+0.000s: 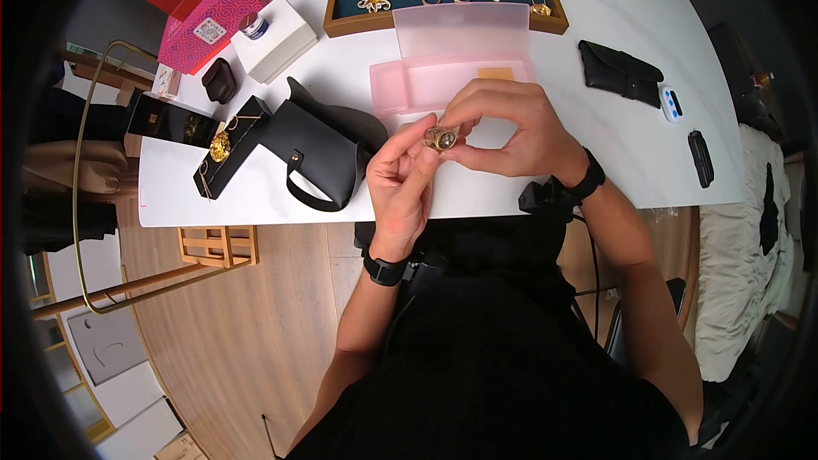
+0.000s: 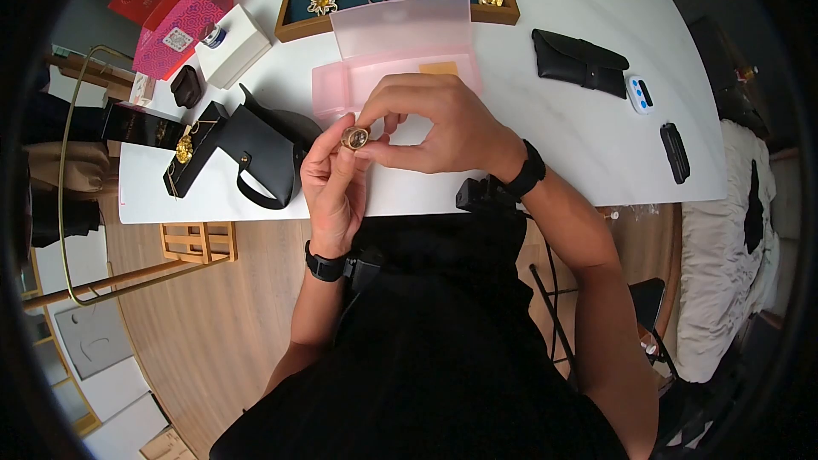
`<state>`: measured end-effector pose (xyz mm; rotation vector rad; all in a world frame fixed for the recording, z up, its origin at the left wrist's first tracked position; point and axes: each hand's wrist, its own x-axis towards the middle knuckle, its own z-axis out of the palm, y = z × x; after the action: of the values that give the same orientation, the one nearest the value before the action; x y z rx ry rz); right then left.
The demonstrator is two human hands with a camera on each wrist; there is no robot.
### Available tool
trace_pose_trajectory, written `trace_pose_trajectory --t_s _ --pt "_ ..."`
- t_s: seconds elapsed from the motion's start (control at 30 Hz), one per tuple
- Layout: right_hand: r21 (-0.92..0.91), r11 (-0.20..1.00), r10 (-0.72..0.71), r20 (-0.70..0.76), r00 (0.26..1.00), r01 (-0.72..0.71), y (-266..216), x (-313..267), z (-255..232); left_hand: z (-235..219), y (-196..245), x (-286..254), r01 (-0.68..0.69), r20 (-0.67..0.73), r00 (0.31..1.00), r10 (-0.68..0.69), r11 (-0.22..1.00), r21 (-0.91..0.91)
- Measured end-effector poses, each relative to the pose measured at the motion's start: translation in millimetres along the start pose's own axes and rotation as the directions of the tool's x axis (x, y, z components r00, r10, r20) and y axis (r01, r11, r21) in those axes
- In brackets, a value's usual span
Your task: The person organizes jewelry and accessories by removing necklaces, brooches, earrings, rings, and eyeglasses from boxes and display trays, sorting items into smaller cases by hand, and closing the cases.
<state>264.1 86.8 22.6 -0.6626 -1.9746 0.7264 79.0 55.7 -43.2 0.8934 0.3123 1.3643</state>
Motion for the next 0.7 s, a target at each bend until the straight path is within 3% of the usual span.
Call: trace_pose_trajectory --t_s 0.5,0.7 --pt "-0.047 0.999 -0.024 -0.031 0.999 0.023 0.8 1.5 -0.4 2.5 0.9 1.4 0.055 -0.008 0.998 -0.055 0.998 -0.032" --pt "-0.022 1.0 0.011 -0.011 1.0 -0.011 0.8 0.7 1.6 -1.8 -4.8 0.4 -0.014 -0.018 1.0 0.012 0.996 -0.087"
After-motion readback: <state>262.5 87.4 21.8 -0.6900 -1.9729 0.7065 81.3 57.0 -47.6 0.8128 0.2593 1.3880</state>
